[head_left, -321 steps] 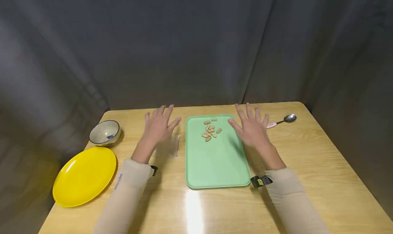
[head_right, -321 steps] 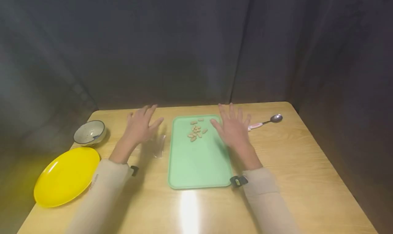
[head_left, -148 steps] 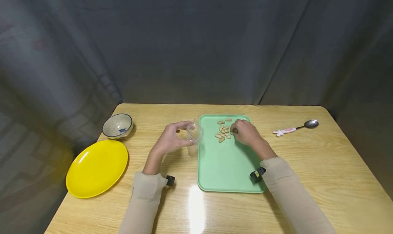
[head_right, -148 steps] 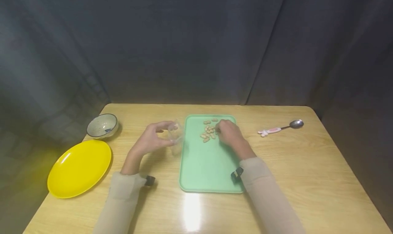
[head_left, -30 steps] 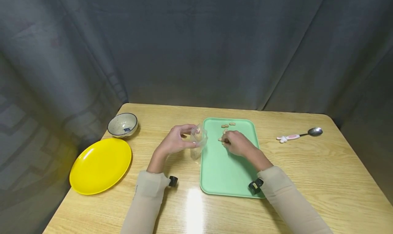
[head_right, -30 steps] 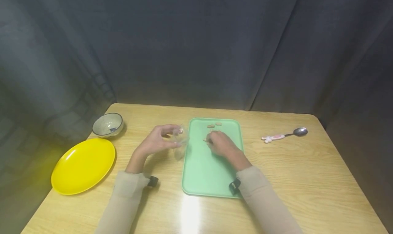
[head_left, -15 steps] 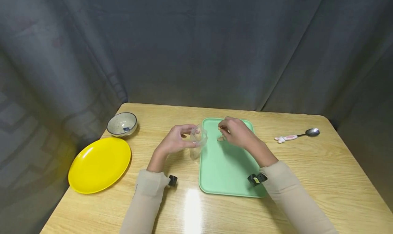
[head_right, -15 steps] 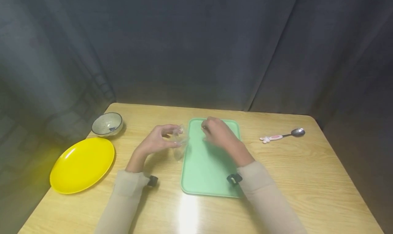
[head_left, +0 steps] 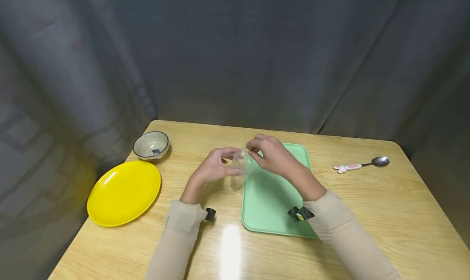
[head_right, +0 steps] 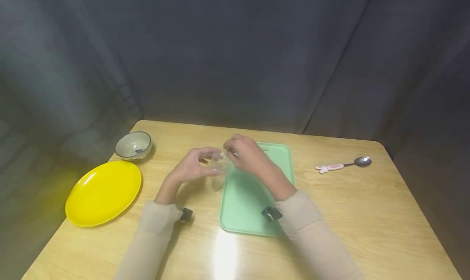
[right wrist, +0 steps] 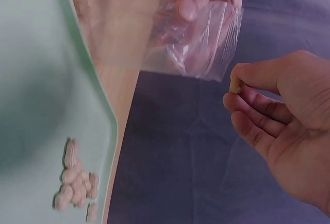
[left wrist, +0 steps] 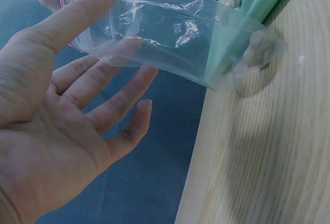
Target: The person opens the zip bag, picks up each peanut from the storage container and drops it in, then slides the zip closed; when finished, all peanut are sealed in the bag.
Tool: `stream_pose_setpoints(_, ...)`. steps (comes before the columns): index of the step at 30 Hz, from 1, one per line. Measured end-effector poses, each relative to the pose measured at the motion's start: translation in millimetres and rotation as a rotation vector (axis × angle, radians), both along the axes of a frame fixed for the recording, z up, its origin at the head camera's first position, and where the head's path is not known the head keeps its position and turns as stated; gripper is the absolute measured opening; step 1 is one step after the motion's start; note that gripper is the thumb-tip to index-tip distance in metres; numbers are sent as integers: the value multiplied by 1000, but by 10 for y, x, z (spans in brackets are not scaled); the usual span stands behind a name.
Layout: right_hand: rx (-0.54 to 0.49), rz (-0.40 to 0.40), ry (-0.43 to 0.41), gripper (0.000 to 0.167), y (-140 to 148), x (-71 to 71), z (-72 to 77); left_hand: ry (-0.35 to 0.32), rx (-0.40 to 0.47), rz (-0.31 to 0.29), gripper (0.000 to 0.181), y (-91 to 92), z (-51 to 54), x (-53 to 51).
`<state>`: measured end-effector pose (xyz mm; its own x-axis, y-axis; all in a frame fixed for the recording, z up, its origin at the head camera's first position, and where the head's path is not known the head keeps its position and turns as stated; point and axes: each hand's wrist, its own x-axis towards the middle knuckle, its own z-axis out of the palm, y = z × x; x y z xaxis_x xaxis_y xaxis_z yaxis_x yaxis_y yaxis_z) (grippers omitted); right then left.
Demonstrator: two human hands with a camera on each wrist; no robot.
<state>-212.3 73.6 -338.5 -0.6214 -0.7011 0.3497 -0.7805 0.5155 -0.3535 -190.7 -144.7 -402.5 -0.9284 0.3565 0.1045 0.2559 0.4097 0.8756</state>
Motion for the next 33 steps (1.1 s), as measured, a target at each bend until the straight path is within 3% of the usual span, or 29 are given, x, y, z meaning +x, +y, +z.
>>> stream_pose_setpoints(7,2,34,-31,10,-87,13,-42,1,1,-10,58,15,-4,-6)
stream_pose_setpoints(15,-56,29,-60,11,-106,41,-56,12,-9,-11,60,1,-14,-11)
stream_pose_setpoints(33,-42,4,-88,17,-81,54,-54,2,-5,-7,58,-26,-30,-18)
